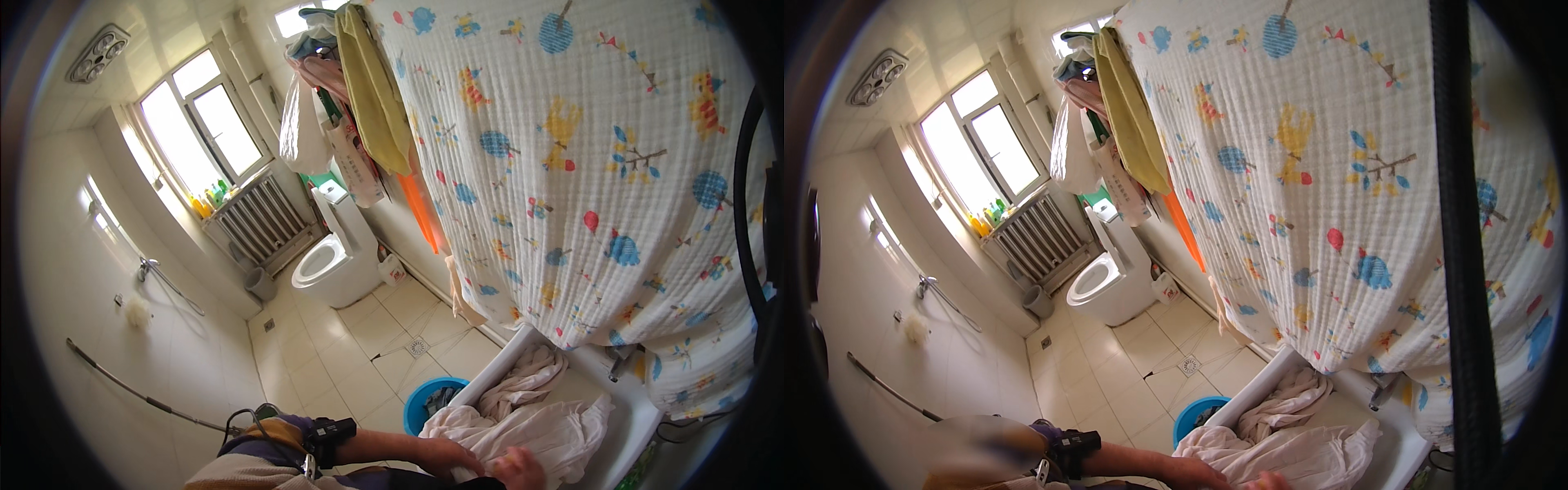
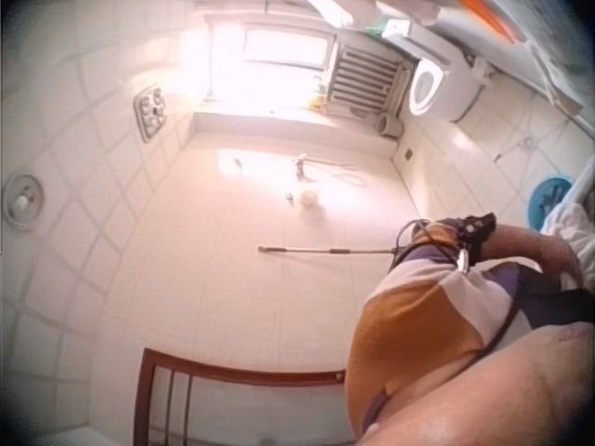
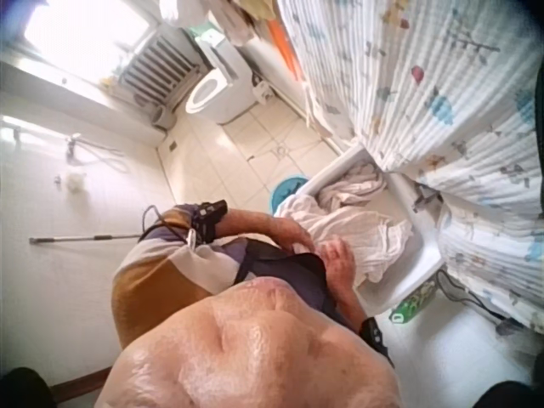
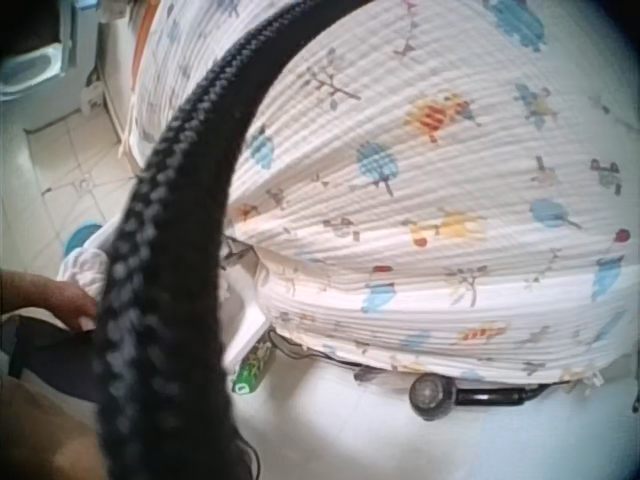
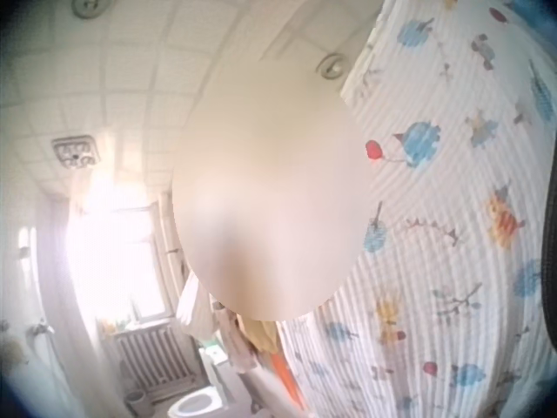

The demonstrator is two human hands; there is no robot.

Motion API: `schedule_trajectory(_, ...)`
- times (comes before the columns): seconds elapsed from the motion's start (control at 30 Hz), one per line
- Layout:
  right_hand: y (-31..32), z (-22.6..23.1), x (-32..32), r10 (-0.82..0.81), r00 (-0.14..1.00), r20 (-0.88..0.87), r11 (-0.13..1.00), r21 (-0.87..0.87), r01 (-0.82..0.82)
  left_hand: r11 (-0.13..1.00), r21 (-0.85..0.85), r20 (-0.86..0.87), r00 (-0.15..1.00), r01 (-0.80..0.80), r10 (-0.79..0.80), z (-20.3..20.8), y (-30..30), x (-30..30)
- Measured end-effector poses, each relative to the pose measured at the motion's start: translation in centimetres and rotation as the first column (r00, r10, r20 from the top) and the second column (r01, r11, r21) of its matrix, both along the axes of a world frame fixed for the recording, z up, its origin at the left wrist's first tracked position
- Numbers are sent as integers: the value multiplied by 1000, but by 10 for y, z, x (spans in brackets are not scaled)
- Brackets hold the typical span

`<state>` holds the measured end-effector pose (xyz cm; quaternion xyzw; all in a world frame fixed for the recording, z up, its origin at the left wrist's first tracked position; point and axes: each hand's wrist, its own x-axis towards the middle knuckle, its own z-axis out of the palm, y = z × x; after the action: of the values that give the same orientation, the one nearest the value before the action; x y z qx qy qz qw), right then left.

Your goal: The person hand washes a white cloth in a sink using a yellow sponge. They repeatedly scrub, rinse, and wring the cloth while keeping it in the sink basin.

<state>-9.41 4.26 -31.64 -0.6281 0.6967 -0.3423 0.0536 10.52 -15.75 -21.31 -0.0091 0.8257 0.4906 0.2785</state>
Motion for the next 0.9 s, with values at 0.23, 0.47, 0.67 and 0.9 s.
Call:
schedule_trajectory(0.23,-33,-82,-173,-521,840,-152,789,289,542,998,-67,-140,990,4,-14,-24,-2,1)
schedule_trajectory(0.47,11,-69,-56,-108,977,-186,968,205,146,1000,16,-157,988,5,-2,-44,-8,3)
schedule_trajectory(0.67,-16,-58,-146,-401,897,-185,870,230,436,999,-41,-111,994,12,-16,-30,-8,-3)
schedule_trajectory(0.9,-1,9,-24,-188,976,-113,916,338,216,998,-68,-19,1000,12,-13,-18,-7,-6)
